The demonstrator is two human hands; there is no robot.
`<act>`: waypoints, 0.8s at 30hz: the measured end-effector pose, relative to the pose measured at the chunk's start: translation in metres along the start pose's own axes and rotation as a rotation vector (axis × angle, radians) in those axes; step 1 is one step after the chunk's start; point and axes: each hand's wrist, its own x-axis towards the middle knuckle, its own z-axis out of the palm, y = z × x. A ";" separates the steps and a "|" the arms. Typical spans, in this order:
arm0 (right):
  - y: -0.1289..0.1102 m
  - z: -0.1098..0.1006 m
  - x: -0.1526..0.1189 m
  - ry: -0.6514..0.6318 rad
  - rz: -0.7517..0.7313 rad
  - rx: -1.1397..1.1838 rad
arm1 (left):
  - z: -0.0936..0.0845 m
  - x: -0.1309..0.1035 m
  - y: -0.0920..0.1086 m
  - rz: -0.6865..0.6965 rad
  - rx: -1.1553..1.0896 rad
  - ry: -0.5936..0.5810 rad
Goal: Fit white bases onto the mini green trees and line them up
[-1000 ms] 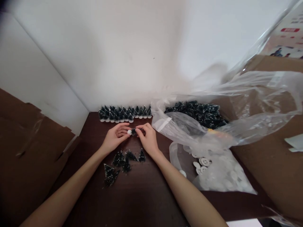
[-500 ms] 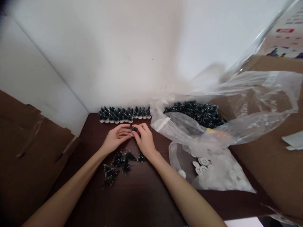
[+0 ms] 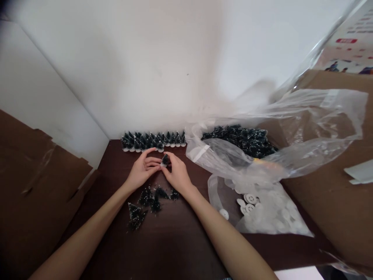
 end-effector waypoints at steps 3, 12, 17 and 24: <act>0.000 0.000 -0.001 -0.017 -0.010 -0.063 | 0.000 0.001 -0.002 0.017 -0.027 0.002; -0.002 -0.001 -0.003 -0.055 -0.105 -0.226 | -0.001 0.001 -0.003 0.008 -0.064 0.007; -0.002 0.000 -0.003 -0.057 -0.096 -0.221 | 0.000 0.001 -0.004 0.011 -0.078 0.006; 0.002 -0.008 0.007 -0.021 -0.058 -0.355 | 0.003 0.002 -0.008 0.029 -0.084 0.054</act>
